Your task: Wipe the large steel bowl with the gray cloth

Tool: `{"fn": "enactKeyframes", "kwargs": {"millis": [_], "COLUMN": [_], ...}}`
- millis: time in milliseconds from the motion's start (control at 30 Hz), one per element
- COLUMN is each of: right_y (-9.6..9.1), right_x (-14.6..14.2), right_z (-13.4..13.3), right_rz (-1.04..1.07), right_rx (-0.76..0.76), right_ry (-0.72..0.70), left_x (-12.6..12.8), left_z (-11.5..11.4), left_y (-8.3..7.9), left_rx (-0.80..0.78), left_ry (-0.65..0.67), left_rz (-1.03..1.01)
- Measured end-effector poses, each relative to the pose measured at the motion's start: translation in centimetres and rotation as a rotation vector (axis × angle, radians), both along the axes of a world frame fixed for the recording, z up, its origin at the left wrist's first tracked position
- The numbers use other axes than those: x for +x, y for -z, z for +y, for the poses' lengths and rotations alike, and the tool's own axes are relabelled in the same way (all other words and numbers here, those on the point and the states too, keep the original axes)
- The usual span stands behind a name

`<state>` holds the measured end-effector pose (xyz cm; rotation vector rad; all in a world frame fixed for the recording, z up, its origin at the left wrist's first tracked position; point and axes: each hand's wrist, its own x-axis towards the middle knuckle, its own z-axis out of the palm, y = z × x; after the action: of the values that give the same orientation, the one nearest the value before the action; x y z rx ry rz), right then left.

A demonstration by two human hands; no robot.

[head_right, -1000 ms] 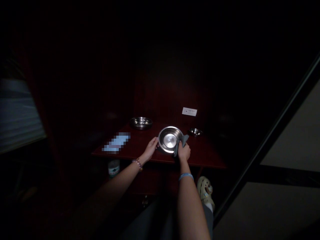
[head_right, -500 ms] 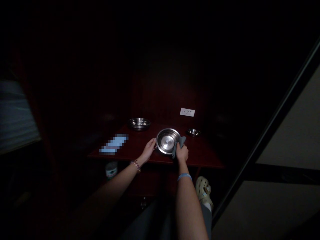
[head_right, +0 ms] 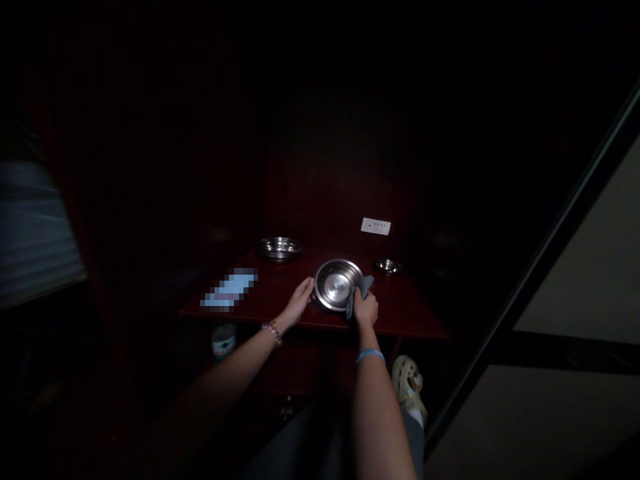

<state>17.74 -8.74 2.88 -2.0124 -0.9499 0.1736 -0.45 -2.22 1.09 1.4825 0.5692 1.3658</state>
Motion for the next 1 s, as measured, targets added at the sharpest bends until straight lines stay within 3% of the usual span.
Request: {"fn": "enactKeyframes", "kwargs": {"millis": [1000], "right_y": [0.0], "right_x": [0.7], "right_z": [-0.1], "right_rz": [0.045], "right_rx": [-0.075], "right_ry": [-0.031], "left_x": [0.2], "left_z": [1.2], "left_y": [0.7], "left_rx": [0.014], "left_ry": [0.013], "left_rz": [-0.021]}}
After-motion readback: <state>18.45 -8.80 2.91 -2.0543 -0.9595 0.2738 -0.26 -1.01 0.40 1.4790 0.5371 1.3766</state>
